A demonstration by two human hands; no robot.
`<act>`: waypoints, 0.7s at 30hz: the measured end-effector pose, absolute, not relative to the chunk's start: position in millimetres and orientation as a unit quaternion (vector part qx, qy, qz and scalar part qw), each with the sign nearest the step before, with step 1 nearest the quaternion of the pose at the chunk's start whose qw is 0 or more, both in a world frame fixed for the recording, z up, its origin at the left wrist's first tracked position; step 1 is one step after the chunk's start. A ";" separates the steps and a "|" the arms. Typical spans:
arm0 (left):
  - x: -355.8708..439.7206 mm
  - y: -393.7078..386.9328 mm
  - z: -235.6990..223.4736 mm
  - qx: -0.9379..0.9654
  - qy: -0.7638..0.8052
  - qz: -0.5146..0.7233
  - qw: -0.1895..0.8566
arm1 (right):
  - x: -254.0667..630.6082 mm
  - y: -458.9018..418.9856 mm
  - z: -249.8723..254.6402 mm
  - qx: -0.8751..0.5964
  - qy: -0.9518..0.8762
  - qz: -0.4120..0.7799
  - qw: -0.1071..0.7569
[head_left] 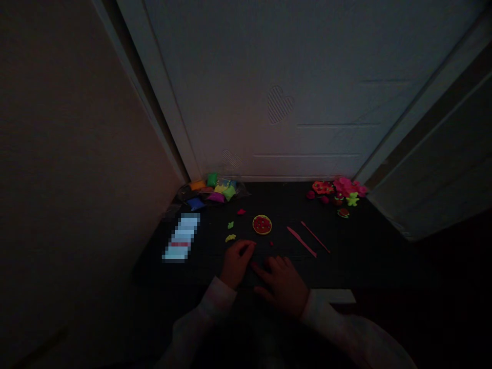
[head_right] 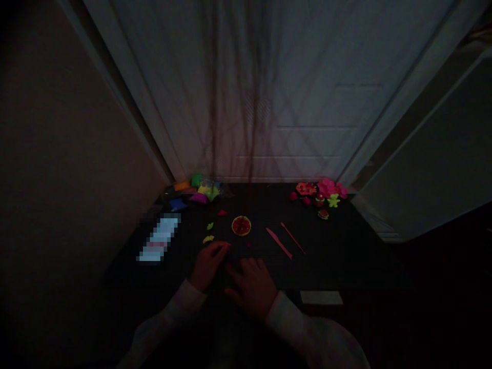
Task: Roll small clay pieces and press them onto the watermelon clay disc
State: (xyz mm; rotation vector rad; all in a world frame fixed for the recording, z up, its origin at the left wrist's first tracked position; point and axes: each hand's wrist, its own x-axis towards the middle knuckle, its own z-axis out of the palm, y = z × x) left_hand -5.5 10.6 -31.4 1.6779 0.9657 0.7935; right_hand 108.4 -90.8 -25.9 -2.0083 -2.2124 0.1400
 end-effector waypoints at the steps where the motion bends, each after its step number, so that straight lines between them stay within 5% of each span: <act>1: -5.4 10.4 -31.2 0.693 0.400 0.329 0.501 | 108.7 -90.7 -25.8 -0.669 -0.738 0.048 0.074; 21: -4.7 10.9 -34.8 0.692 0.399 0.338 0.499 | 112.8 -88.6 -25.7 -0.689 -0.720 0.026 0.075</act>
